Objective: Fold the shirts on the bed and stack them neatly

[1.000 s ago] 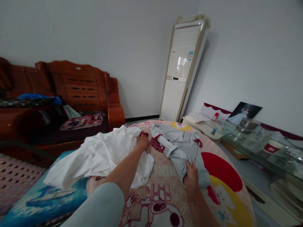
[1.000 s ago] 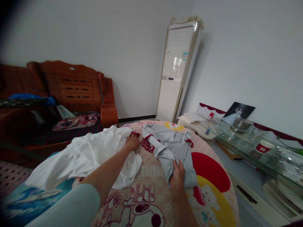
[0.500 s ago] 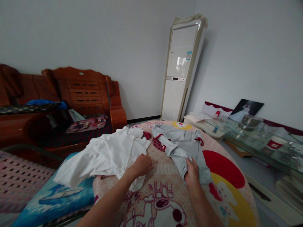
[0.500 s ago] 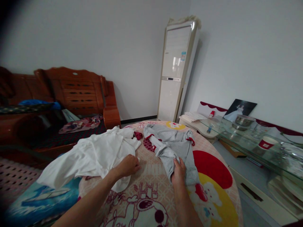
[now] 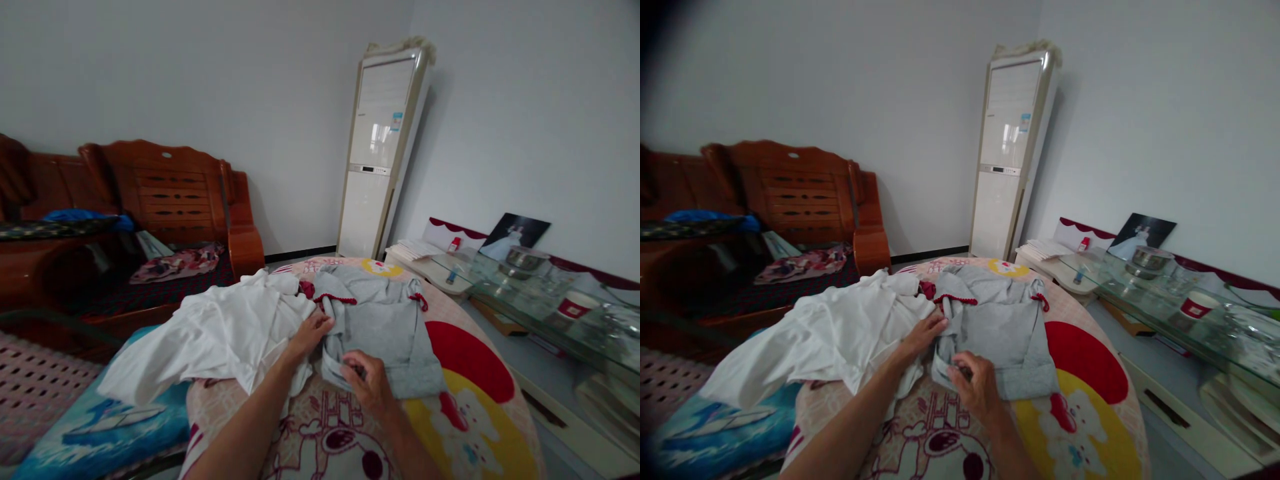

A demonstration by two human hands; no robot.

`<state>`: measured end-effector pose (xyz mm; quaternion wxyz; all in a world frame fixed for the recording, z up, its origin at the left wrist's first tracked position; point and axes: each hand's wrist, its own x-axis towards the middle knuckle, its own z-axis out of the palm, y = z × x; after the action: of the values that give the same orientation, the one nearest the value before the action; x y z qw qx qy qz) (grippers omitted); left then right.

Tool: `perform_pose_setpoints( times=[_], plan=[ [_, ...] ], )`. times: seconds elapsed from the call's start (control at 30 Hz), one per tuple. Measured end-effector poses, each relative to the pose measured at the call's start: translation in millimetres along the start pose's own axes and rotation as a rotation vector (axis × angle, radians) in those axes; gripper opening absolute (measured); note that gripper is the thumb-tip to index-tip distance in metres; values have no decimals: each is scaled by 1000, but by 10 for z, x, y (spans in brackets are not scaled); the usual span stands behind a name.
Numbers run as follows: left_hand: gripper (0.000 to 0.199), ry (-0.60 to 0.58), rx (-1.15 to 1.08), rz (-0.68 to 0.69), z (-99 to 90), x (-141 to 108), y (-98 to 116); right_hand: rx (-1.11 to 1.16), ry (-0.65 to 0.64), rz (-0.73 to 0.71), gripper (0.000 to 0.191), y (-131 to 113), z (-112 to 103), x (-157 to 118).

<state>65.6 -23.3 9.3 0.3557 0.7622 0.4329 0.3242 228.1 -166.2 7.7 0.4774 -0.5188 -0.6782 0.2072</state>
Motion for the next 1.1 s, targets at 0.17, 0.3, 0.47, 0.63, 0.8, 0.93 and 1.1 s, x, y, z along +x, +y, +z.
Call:
perform_pose_setpoints(
  times=[0.17,0.3,0.47,0.63,0.8,0.93,1.1],
  plan=[
    [53,-111,1,47,13,-82,-40,-134,139,-10,32,104,-97,17],
    [31,-143,38,77,1,-121,66,-496,343,82,26,414,-408,51],
    [23,60,-203,-42,-1,-144,84,-960,200,279,25,589,-839,-11],
    [38,180,-705,-277,-11,-195,63,-1131,144,492,36,437,-1209,-81],
    [38,249,-798,-353,-39,-205,106,-1128,149,590,32,392,-1342,-143],
    [37,231,-812,-320,-76,-202,135,-1124,92,482,24,480,-1248,-196],
    [35,162,-821,-434,-188,-262,130,-1099,93,569,15,503,-1273,-219]
  ],
)
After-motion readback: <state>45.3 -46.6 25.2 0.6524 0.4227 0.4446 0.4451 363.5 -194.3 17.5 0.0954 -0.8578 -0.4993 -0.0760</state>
